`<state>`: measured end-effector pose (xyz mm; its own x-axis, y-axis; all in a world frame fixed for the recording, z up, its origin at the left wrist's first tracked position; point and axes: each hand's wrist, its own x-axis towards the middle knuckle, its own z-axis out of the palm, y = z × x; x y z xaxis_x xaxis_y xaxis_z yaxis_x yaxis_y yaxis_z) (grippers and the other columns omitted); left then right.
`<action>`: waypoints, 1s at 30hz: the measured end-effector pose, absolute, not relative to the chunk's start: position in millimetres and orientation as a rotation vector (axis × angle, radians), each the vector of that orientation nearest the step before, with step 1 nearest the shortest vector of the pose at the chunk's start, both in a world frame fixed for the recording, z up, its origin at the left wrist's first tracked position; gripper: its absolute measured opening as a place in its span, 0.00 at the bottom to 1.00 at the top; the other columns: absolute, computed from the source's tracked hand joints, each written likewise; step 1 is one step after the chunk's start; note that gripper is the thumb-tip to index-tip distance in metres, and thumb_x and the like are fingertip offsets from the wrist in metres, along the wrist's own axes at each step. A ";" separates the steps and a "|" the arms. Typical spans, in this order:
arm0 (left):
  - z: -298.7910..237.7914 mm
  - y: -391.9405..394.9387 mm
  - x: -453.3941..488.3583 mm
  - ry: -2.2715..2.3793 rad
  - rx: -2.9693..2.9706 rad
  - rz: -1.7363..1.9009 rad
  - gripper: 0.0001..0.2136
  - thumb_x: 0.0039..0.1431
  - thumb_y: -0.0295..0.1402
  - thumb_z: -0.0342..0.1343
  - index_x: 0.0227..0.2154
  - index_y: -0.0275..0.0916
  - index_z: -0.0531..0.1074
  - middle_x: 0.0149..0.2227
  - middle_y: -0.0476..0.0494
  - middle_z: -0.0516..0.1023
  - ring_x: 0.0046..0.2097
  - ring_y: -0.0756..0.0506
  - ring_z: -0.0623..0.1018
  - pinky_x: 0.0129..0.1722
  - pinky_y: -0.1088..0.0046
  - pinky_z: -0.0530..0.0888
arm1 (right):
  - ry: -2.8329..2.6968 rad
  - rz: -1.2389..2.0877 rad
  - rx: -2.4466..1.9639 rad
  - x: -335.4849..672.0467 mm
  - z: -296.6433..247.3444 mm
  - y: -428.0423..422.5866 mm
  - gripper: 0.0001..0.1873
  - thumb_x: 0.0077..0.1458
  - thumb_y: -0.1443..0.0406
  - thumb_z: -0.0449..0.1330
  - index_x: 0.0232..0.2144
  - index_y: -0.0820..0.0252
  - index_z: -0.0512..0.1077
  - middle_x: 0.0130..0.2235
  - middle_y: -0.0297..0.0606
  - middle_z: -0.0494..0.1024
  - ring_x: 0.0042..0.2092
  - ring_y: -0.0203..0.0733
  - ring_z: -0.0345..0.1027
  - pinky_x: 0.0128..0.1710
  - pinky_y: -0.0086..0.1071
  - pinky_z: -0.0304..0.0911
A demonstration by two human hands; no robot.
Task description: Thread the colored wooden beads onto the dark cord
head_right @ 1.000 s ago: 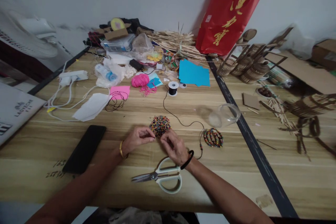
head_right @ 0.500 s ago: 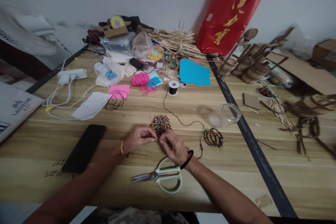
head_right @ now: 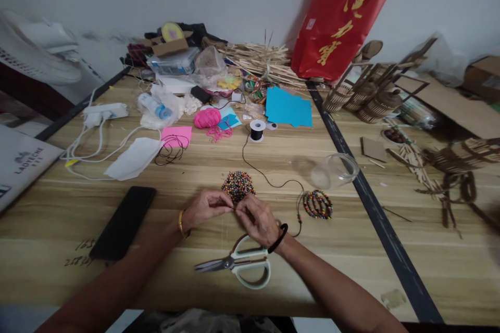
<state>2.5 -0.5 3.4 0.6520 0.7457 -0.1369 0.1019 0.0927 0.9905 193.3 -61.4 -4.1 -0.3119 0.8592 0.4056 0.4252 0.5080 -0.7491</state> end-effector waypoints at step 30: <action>5.5 -1.3 2.0 0.735 1.442 0.547 0.09 0.48 0.33 0.62 0.30 0.31 0.75 0.31 0.42 0.78 0.34 0.49 0.76 0.37 0.75 0.71 | -1.932 0.683 -1.043 193.9 -5.7 -60.9 0.06 0.61 0.68 0.51 0.32 0.59 0.66 0.31 0.38 0.69 0.33 0.38 0.63 0.32 0.31 0.60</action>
